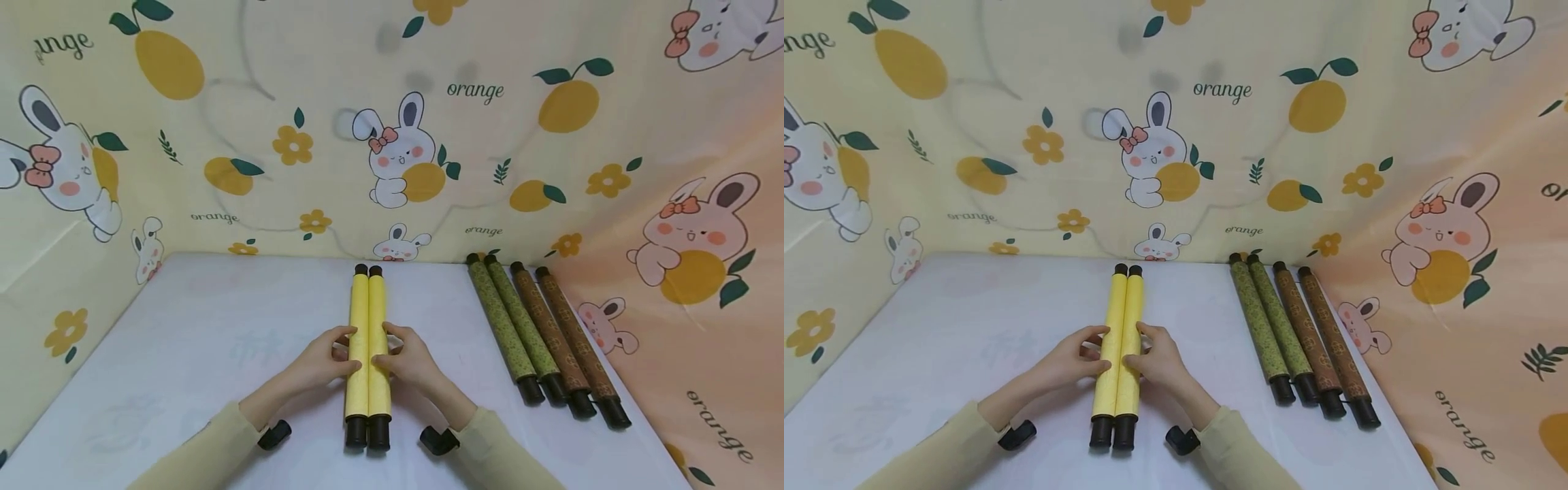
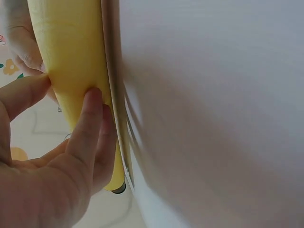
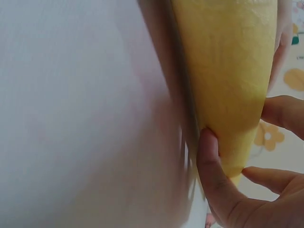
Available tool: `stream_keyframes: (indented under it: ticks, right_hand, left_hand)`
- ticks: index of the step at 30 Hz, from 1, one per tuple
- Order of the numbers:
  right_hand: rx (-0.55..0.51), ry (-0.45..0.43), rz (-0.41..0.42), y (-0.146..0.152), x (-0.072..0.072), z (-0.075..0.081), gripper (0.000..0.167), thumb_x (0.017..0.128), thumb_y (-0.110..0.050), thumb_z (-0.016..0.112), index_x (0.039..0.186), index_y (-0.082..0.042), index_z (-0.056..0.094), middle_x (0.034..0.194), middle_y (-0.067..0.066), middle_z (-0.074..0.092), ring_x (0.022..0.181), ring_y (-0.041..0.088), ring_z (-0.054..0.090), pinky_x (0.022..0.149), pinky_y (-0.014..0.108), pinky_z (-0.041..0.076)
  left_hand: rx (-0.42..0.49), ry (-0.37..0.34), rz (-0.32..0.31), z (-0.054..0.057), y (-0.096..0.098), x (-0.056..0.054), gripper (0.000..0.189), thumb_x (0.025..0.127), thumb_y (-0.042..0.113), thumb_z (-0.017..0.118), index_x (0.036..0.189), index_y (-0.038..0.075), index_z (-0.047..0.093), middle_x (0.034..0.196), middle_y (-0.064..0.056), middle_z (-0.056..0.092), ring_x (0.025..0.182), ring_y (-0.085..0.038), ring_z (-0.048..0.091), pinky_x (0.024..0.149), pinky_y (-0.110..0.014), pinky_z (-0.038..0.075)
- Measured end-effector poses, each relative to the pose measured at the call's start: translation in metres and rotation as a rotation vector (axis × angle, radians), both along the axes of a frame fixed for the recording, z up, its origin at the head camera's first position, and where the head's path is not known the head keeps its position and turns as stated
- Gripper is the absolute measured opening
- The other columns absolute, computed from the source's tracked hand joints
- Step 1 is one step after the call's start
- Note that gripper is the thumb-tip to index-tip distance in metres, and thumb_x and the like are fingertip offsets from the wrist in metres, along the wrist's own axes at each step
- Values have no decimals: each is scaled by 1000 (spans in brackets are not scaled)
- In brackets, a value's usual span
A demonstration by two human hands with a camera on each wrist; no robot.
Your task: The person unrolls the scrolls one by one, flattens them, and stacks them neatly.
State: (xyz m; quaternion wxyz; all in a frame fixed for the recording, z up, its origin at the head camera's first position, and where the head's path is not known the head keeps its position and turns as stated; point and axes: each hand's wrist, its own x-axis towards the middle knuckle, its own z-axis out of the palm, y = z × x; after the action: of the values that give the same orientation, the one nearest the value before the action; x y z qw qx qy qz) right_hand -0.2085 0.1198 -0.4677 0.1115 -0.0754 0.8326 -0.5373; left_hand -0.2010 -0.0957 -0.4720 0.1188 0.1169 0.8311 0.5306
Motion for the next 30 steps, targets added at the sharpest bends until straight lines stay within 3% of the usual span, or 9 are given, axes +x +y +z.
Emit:
stream_keyframes:
  ticks: [11, 19, 23, 27, 30]
  right_hand:
    - [0, 16, 51, -13, 2, -6, 79, 85, -3, 81, 154, 5, 43, 145, 30, 42, 88, 25, 66, 63, 35, 60]
    - [102, 77, 98, -12, -2, -7, 78, 84, -9, 83, 152, 3, 47, 138, 29, 47, 95, 29, 66, 70, 33, 60]
    - [127, 91, 104, -11, -3, -5, 78, 84, -10, 84, 152, 3, 47, 138, 28, 48, 95, 27, 66, 70, 33, 59]
    - [136, 88, 109, -11, -3, -5, 78, 85, -13, 84, 152, 2, 47, 136, 25, 48, 94, 25, 63, 70, 32, 58]
    - [145, 89, 115, -9, -4, -6, 78, 85, -16, 84, 152, 1, 47, 135, 24, 48, 95, 24, 63, 70, 32, 57]
  left_hand:
    - [-42, 5, 19, -3, -13, 6, 70, 88, 12, 83, 149, 1, 49, 127, -17, 61, 98, -21, 65, 76, -35, 57]
    - [-125, 44, -11, -2, -10, 4, 69, 88, 15, 82, 146, -2, 48, 122, -17, 61, 96, -21, 64, 76, -35, 57]
    - [-171, 68, -28, -1, -9, 4, 75, 88, 23, 84, 147, -4, 46, 119, -14, 57, 98, -20, 60, 77, -35, 54]
    - [-232, 82, -42, 1, -9, 6, 86, 84, 34, 87, 149, -3, 44, 117, -12, 52, 104, -23, 56, 84, -41, 51]
    - [-261, 97, -50, 1, -10, 7, 90, 83, 37, 88, 150, -2, 43, 127, -16, 51, 117, -29, 55, 95, -49, 51]
